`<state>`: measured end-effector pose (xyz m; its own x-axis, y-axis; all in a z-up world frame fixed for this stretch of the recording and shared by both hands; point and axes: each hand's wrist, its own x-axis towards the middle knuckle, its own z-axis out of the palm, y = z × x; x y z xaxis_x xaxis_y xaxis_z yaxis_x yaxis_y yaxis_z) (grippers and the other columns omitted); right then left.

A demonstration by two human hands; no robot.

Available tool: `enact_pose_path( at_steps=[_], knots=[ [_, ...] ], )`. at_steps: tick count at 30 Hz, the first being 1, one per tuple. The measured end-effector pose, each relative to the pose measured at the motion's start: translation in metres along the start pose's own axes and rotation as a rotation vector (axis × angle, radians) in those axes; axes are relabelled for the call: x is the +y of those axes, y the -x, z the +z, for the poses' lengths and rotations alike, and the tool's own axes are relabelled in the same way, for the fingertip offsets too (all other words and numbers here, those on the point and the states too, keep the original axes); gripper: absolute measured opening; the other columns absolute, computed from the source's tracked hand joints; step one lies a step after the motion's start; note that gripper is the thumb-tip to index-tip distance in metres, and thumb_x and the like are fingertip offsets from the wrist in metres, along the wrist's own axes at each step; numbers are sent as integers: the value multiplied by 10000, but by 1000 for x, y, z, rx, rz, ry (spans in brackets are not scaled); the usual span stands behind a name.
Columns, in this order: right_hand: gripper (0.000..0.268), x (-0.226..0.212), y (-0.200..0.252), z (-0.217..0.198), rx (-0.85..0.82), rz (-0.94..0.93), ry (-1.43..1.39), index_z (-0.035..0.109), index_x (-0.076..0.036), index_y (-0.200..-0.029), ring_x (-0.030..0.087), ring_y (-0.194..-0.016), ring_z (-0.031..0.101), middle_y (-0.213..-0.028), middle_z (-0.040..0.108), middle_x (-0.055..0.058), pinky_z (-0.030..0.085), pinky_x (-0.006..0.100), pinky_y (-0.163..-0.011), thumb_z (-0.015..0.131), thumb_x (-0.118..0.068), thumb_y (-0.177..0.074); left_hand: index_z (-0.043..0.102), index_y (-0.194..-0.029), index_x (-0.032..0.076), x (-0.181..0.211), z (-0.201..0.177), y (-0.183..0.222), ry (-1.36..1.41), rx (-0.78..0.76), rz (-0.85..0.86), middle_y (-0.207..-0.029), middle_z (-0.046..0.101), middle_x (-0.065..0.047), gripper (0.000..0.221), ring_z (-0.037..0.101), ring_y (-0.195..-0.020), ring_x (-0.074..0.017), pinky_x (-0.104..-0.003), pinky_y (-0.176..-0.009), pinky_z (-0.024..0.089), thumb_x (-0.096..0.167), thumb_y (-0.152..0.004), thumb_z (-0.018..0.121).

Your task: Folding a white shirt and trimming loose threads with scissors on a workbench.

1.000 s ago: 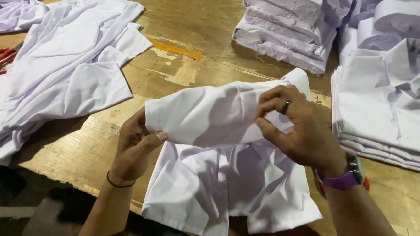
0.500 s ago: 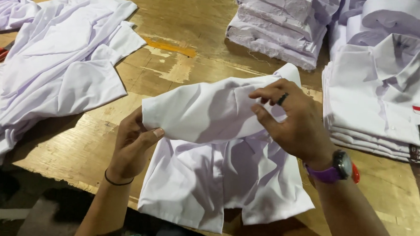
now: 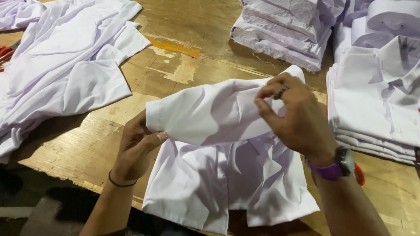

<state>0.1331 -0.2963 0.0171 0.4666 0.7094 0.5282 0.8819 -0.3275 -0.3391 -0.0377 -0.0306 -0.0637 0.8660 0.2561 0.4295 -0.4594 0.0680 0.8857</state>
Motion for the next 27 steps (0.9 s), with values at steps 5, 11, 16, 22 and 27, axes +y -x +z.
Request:
enact_pose_path(
  at_steps=[5, 11, 16, 22, 27],
  knots=[
    [114, 42, 26, -25, 187, 140, 77, 653, -4, -1014, 266, -930, 621, -1012, 660, 141, 498, 382, -835, 675, -109, -1052, 646, -1136, -22, 2, -4, -2, -77, 16, 35, -990, 654, -35, 289, 609, -946, -171, -294, -843, 487, 144, -903, 607],
    [636, 54, 29, -21, -101, 780, -211, 465, -64, -1406, 276, -1122, 633, -1250, 645, 151, 517, 405, -923, 586, -453, -918, 570, -1315, -20, 9, -3, -10, 43, 11, -43, -1169, 646, -90, 362, 607, -1114, -208, -314, -932, 518, 106, -975, 582],
    [116, 78, 46, -9, -52, 737, -407, 706, -58, -989, 130, -897, 626, -944, 694, 29, 533, 282, -842, 720, -173, -997, 566, -1220, 97, 19, -12, -19, -332, 90, 4, -997, 543, 47, 148, 518, -949, -59, -228, -876, 444, 87, -1080, 518],
    [214, 76, 37, -36, 147, 554, -486, 691, -28, -959, 195, -999, 649, -988, 592, 40, 574, 310, -947, 592, -171, -1083, 457, -1417, 37, 64, -2, -25, -622, -25, -173, -1225, 600, -67, 532, 561, -1156, -183, -338, -1008, 466, 264, -954, 587],
    [298, 62, 27, -49, 282, 288, -267, 673, 72, -918, 248, -1076, 494, -995, 487, 111, 410, 352, -818, 526, -80, -1128, 461, -1368, 12, 73, -7, -25, -742, -25, -62, -1205, 588, -112, 464, 555, -1120, -230, -367, -960, 493, 133, -937, 580]
  ],
)
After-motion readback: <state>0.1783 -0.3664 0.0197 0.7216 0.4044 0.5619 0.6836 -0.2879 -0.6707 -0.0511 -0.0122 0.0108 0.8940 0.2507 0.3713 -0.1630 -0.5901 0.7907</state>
